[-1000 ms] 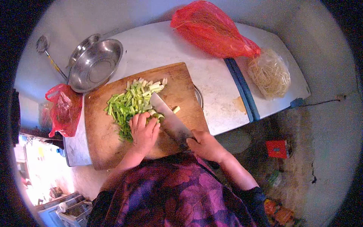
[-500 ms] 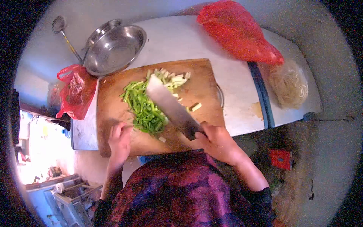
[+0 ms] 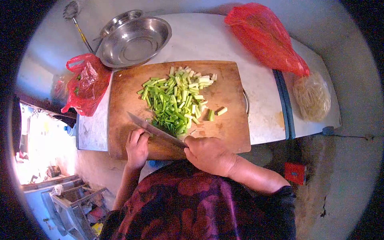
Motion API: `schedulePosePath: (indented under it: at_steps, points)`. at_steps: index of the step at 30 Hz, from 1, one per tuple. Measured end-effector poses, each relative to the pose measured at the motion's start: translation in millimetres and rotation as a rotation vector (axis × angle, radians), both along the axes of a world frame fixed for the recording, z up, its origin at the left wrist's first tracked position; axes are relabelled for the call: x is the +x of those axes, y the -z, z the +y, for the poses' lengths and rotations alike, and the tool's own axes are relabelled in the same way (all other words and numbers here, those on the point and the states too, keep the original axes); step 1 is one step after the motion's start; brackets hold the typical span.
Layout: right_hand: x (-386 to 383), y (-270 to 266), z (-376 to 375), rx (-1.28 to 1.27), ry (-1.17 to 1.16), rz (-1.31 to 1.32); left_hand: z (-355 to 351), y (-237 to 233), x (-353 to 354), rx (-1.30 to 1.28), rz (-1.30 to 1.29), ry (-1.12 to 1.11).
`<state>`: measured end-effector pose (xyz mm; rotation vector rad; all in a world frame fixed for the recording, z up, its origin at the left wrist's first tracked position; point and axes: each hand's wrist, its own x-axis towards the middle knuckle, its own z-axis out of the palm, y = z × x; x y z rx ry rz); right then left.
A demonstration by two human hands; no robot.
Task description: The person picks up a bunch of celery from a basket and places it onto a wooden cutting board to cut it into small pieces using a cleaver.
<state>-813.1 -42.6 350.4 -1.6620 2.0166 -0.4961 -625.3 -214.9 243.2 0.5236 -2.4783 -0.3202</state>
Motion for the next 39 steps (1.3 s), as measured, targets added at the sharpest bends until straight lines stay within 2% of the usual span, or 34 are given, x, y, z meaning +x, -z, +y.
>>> schedulePosePath:
  at_steps: [5,11,17,20,23,25,28,31,34,36,39]
  points:
    - [3,1,-5,-0.010,-0.078,0.133,-5,1,2,0.024,-0.020,0.044]
    - [9,11,-11,0.110,-0.229,0.458,-5,-1,1,0.035,-0.027,0.049]
    - [19,32,-21,-0.098,-0.117,0.314,-7,5,1,0.022,0.003,0.050]
    - [6,34,-2,-0.323,0.105,0.100,-6,11,-2,0.034,0.025,-0.047]
    - [-12,-1,27,-0.258,0.371,-0.063,13,-17,-32,-0.100,-0.009,-0.009]
    - [-25,12,49,-0.291,0.570,-0.135,32,-28,-64,0.016,-0.112,0.251]
    - [-34,13,70,-0.373,0.793,-0.389,43,-35,-90,-0.016,-0.342,0.438]
    - [-41,15,90,-0.372,0.975,-0.575,33,-20,-86,-0.155,-0.372,0.362]
    - [-44,21,105,-0.358,1.105,-0.687,16,-16,-73,-0.172,-0.270,0.267]
    - [-49,32,115,-0.374,1.109,-0.777,9,-20,-68,-0.197,-0.208,0.198]
    - [-57,44,123,-0.351,1.103,-0.845,-2,-19,-61,-0.231,-0.244,0.092]
